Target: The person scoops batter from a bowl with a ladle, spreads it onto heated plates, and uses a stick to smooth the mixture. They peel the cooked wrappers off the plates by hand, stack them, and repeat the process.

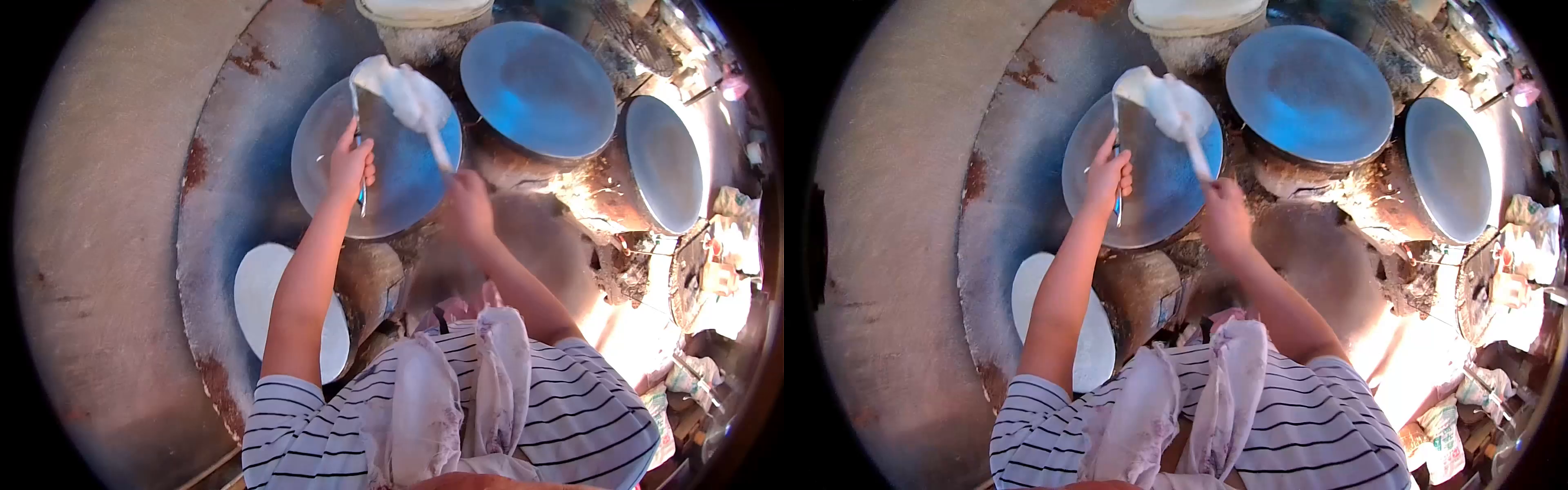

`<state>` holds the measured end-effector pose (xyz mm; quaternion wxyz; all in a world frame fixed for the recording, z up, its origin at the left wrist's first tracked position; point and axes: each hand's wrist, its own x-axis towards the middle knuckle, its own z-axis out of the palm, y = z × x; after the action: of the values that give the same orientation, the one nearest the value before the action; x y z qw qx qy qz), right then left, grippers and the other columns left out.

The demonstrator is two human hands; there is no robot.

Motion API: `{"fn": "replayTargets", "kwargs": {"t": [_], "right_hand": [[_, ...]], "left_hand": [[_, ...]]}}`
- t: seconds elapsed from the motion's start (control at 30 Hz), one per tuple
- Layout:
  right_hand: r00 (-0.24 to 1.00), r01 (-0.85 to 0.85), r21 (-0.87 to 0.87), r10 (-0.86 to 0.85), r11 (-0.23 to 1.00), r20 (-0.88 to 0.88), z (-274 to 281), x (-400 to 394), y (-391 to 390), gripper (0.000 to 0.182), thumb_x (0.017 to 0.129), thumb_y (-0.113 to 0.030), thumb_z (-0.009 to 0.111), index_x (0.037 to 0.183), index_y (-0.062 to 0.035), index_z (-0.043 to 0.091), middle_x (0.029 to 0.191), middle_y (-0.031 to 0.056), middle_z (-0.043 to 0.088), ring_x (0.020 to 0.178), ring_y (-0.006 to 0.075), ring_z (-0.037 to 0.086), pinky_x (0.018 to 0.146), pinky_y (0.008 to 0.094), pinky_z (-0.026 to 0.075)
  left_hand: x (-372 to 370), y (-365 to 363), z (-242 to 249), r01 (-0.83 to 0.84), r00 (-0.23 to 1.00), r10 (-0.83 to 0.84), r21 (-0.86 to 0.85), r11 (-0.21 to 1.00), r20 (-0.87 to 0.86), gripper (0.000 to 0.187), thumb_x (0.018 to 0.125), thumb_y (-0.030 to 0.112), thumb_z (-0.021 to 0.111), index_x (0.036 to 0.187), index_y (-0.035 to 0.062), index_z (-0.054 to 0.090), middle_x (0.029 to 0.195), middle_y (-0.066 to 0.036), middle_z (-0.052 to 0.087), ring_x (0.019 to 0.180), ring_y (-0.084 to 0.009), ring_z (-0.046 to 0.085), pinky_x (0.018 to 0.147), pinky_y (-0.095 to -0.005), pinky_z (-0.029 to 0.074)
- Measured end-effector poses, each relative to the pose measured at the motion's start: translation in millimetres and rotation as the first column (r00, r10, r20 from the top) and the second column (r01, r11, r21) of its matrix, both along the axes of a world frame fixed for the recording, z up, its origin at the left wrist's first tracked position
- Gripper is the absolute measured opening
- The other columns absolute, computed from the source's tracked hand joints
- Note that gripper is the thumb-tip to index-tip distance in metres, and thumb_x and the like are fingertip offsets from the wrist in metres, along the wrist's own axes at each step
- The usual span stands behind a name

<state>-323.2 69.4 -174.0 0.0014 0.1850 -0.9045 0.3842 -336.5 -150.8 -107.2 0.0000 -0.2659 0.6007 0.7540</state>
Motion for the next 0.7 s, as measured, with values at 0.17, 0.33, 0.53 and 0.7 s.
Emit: {"fn": "replayTargets", "kwargs": {"t": [0.17, 0.33, 0.53, 0.7], "right_hand": [[0.994, 0.007, -0.042, -0.011, 0.999, -0.111, -2.1, -49.6, -9.9, 0.028, 0.079, -0.001, 0.055, 0.106, -0.0034, 0.063, 0.106, 0.0107, 0.056, 0.104, 0.0287, 0.053, 0.084, 0.0377, 0.047], [0.967, 0.032, -0.117, -0.001, 0.993, 0.256, 16.5, -24.0, -24.6, 0.03, 0.08, -0.004, 0.053, 0.109, -0.0055, 0.061, 0.103, 0.0091, 0.057, 0.099, 0.0284, 0.055, 0.079, 0.037, 0.049], [0.983, -0.008, 0.089, 0.024, 0.996, -0.182, 12.7, -60.9, 0.4, 0.032, 0.077, -0.004, 0.054, 0.107, -0.0079, 0.063, 0.104, 0.0081, 0.058, 0.1, 0.0278, 0.054, 0.083, 0.0371, 0.048], [0.979, -0.174, 0.04, 0.177, 0.984, -0.1, 13.9, -45.7, -40.1, 0.029, 0.075, -0.005, 0.055, 0.102, -0.0079, 0.065, 0.107, 0.0078, 0.06, 0.101, 0.0277, 0.054, 0.082, 0.037, 0.049]], "left_hand": [[-3.3, -37.5, -23.2, -0.028, 0.999, 0.033, -0.484, 0.875, 0.002, 0.059, 0.089, 0.007, 0.053, 0.143, 0.0223, 0.035, 0.058, 0.0, 0.041, 0.039, -0.0096, 0.038, 0.035, -0.0273, 0.033], [33.1, -58.0, -45.6, 0.066, 0.997, 0.007, -0.901, 0.428, 0.076, 0.059, 0.088, 0.013, 0.056, 0.142, 0.0273, 0.035, 0.087, -0.014, 0.063, 0.068, -0.0273, 0.062, 0.061, -0.0383, 0.049], [44.3, -63.0, -28.7, 0.156, 0.971, 0.129, -0.946, 0.285, 0.199, 0.06, 0.087, 0.019, 0.056, 0.141, 0.0319, 0.034, 0.111, -0.014, 0.063, 0.093, -0.0359, 0.061, 0.08, -0.0426, 0.049], [58.7, -69.7, -45.3, -0.002, 0.986, 0.153, -0.903, 0.429, 0.071, 0.059, 0.088, 0.014, 0.055, 0.142, 0.0283, 0.035, 0.087, -0.011, 0.063, 0.064, -0.0266, 0.06, 0.057, -0.0369, 0.048]]}}
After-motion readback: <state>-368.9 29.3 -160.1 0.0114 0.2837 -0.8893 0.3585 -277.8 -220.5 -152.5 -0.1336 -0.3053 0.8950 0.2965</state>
